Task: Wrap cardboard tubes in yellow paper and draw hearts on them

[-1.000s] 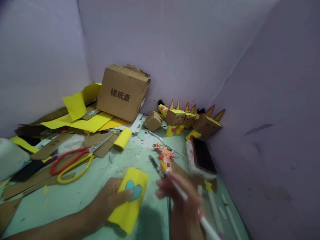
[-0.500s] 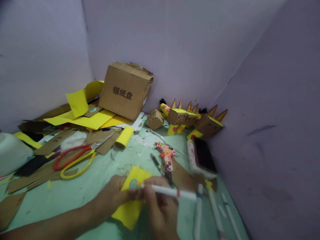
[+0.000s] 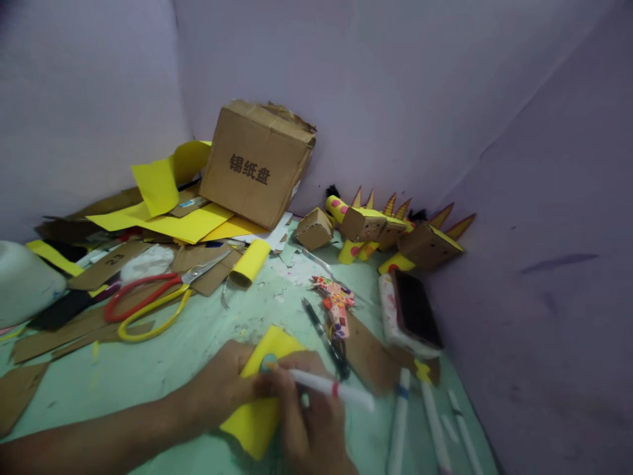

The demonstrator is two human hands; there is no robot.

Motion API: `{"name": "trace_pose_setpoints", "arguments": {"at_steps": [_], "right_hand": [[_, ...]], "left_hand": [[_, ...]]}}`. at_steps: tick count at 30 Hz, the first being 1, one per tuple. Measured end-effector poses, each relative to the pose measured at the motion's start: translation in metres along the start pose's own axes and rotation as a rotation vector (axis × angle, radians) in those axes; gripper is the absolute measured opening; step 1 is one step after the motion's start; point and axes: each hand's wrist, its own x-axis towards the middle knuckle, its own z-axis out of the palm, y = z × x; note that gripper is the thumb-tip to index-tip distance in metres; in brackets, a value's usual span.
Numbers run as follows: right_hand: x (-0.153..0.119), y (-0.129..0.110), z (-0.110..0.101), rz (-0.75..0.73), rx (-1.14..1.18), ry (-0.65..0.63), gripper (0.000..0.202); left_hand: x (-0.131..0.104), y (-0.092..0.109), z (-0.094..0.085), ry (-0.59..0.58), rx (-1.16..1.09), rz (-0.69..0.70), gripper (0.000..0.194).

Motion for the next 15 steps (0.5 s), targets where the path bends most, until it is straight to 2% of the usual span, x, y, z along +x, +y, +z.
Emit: {"name": "trace_pose_setpoints", "arguments": {"at_steps": [15], "right_hand": [[0.0021,0.0003,0.0017,-0.106,0.053,-0.104,0.016]], "left_hand": [[0.0042,-0.0089,-0.0035,-0.064,0.019,0.07,0.048]]}}
